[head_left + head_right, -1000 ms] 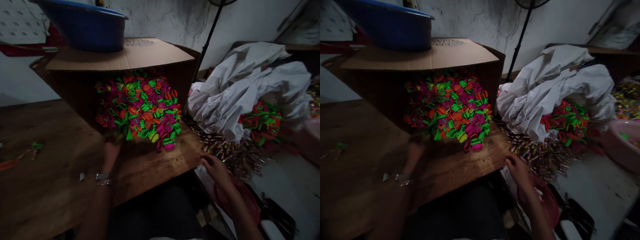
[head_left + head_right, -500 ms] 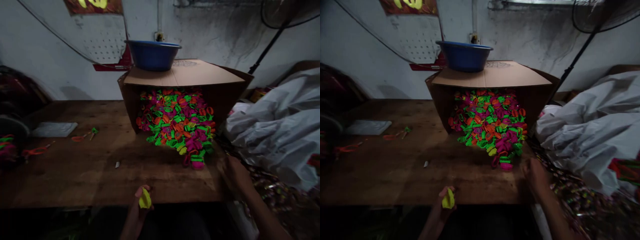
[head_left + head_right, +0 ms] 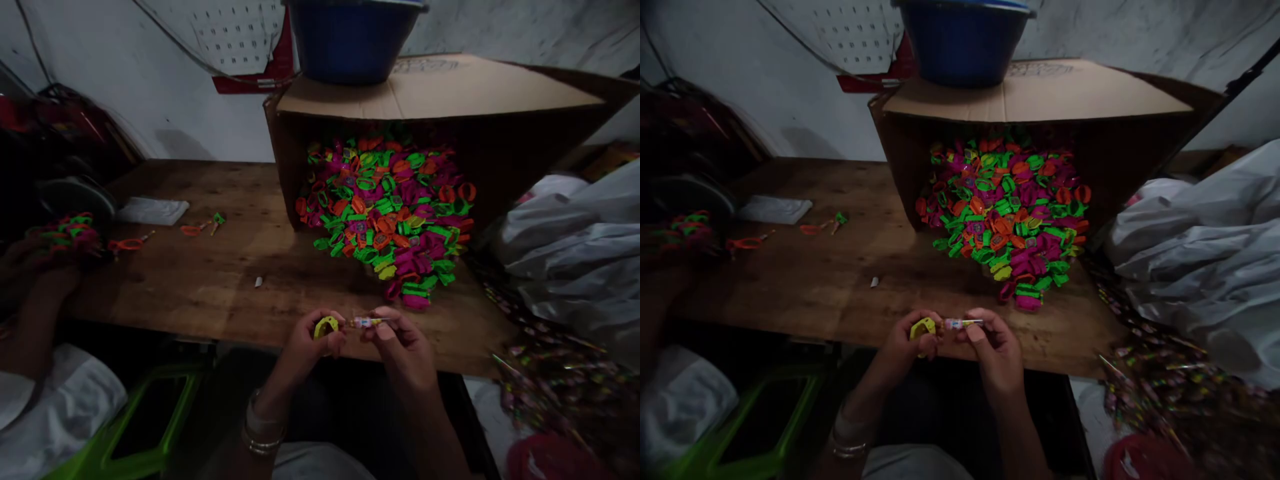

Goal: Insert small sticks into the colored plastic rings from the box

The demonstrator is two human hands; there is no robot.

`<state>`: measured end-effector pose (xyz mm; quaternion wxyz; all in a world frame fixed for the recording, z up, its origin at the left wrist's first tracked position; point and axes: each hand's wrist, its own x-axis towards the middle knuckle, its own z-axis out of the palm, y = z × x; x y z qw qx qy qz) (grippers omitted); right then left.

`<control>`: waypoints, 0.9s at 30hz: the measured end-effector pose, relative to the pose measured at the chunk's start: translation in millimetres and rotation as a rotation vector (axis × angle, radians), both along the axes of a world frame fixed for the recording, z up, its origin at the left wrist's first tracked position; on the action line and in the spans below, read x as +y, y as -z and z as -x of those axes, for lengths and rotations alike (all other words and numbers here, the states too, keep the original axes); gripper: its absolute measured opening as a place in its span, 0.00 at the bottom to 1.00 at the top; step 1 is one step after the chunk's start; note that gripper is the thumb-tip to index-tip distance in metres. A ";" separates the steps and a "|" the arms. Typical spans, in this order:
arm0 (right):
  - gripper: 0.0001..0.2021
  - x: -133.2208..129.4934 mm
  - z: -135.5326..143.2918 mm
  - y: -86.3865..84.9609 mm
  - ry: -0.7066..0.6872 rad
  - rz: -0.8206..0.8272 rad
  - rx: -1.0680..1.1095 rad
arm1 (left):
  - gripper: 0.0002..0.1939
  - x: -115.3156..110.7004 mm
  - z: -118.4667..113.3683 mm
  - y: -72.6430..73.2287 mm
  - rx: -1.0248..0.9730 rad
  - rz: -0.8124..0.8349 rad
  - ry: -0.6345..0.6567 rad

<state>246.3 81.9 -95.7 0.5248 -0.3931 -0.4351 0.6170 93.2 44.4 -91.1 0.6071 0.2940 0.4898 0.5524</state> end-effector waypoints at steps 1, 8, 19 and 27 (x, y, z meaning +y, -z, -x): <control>0.14 -0.2 -3.4 -2.8 -0.031 -0.011 -0.005 | 0.20 -2.6 0.8 -3.3 0.028 0.007 0.052; 0.07 -7.3 -15.7 -11.5 -0.161 -0.191 -0.163 | 0.18 -11.1 -5.2 -19.2 0.087 0.049 0.212; 0.09 -1.4 -35.7 -19.9 -0.196 -0.618 -0.413 | 0.18 -13.9 -5.6 -14.3 0.176 -0.015 0.256; 0.12 -11.1 -27.0 -27.5 -0.092 -0.788 -0.586 | 0.17 -13.6 -13.5 -4.5 0.069 0.035 0.106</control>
